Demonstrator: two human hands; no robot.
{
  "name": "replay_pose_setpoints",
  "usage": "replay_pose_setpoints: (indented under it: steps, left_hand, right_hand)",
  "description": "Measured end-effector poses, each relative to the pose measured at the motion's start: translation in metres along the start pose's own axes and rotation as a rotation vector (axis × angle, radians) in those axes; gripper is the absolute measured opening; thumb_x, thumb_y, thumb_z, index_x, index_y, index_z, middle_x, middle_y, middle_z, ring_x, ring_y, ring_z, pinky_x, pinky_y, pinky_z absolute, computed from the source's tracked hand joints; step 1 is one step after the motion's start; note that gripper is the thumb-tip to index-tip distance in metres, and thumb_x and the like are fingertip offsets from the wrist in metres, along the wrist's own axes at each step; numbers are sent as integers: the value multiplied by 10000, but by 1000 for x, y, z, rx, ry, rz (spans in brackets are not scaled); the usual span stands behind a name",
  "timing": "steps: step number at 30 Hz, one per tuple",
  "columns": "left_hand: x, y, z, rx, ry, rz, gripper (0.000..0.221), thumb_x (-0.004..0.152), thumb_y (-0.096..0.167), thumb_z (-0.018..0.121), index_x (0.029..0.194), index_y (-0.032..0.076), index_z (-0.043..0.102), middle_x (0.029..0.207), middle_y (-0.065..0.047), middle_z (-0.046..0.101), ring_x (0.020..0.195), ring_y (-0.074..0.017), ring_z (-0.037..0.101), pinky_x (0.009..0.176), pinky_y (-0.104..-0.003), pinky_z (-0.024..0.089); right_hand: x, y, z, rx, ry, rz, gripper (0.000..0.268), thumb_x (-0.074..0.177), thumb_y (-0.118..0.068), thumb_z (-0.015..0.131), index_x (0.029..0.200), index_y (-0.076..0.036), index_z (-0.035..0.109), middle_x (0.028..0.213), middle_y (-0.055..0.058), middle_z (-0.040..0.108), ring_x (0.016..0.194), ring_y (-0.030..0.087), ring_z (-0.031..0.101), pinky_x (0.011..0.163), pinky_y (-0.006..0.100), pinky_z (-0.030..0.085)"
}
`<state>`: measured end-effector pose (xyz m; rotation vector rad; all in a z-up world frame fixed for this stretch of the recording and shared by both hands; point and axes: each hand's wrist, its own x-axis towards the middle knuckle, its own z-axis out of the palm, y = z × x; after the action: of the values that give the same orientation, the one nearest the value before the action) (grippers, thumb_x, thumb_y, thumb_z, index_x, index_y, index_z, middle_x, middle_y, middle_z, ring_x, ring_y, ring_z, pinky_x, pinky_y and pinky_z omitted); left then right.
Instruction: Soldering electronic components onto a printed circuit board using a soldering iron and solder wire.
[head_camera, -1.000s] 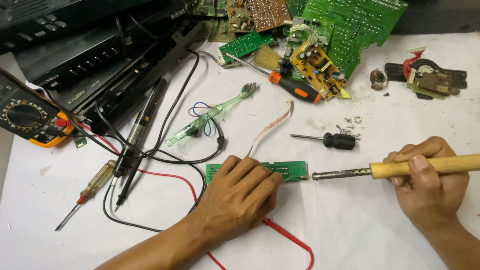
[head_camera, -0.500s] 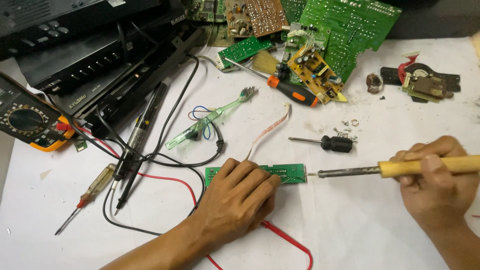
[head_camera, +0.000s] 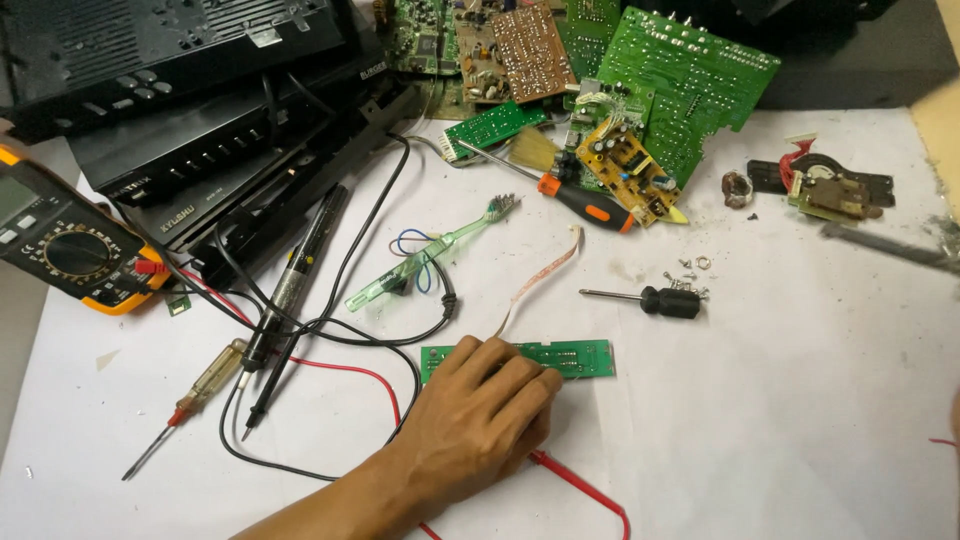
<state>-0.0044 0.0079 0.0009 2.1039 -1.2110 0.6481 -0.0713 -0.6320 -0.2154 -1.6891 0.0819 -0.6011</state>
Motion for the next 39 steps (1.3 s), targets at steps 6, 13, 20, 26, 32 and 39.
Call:
replay_pose_setpoints:
  steps: [6, 13, 20, 26, 32, 39]
  left_hand:
    - [-8, 9, -2, -102, -68, 150, 92, 1039, -66, 535, 1028, -56, 626, 941, -154, 587, 895, -332, 602, 726, -399, 470]
    - [-8, 10, -4, -104, -121, 160, 138, 1062, -22, 499, 1041, -29, 635, 927, -142, 581, 1014, -362, 670, 890, -443, 539]
    - [-8, 8, -3, -86, -106, 144, 103, 1043, -40, 535, 1040, -29, 637, 914, -142, 579, 1016, -371, 693, 864, -442, 553]
    - [-8, 7, -1, -62, -109, 134, 109, 1047, -20, 540, 1043, -17, 649, 922, -136, 602, 1013, -352, 704, 864, -436, 560]
    - [-8, 7, -1, -58, -115, 131, 138, 1040, -27, 508, 1046, -14, 646, 934, -135, 596, 1013, -346, 700, 870, -434, 559]
    - [-6, 7, -2, -70, -120, 125, 129, 1056, -20, 511, 1038, -11, 638, 923, -136, 591, 1011, -348, 699, 857, -432, 550]
  right_hand:
    - [-31, -224, 235, 37, 135, 224, 187, 1180, -265, 411, 1040, -208, 520, 910, -40, 548, 602, 6, 366, 707, 177, 459]
    - [-35, -235, 271, 212, -125, 141, 116, 953, -178, 495, 861, -120, 537, 648, 20, 486, 471, 83, 333, 554, 257, 342]
    - [-36, -226, 266, 275, -147, 167, 107, 897, -226, 582, 871, -126, 555, 598, 37, 470, 477, 105, 355, 622, 287, 379]
    - [-35, -229, 265, 267, -216, 136, 101, 915, -227, 557, 894, -129, 556, 612, 25, 484, 495, 86, 382, 605, 303, 403]
    - [-36, -227, 264, 261, -235, 127, 120, 918, -249, 579, 901, -132, 564, 596, 8, 468, 500, 101, 369, 597, 316, 381]
    - [-39, -228, 266, 222, -225, 120, 83, 902, -208, 537, 897, -125, 540, 607, 31, 471, 499, 115, 363, 603, 327, 356]
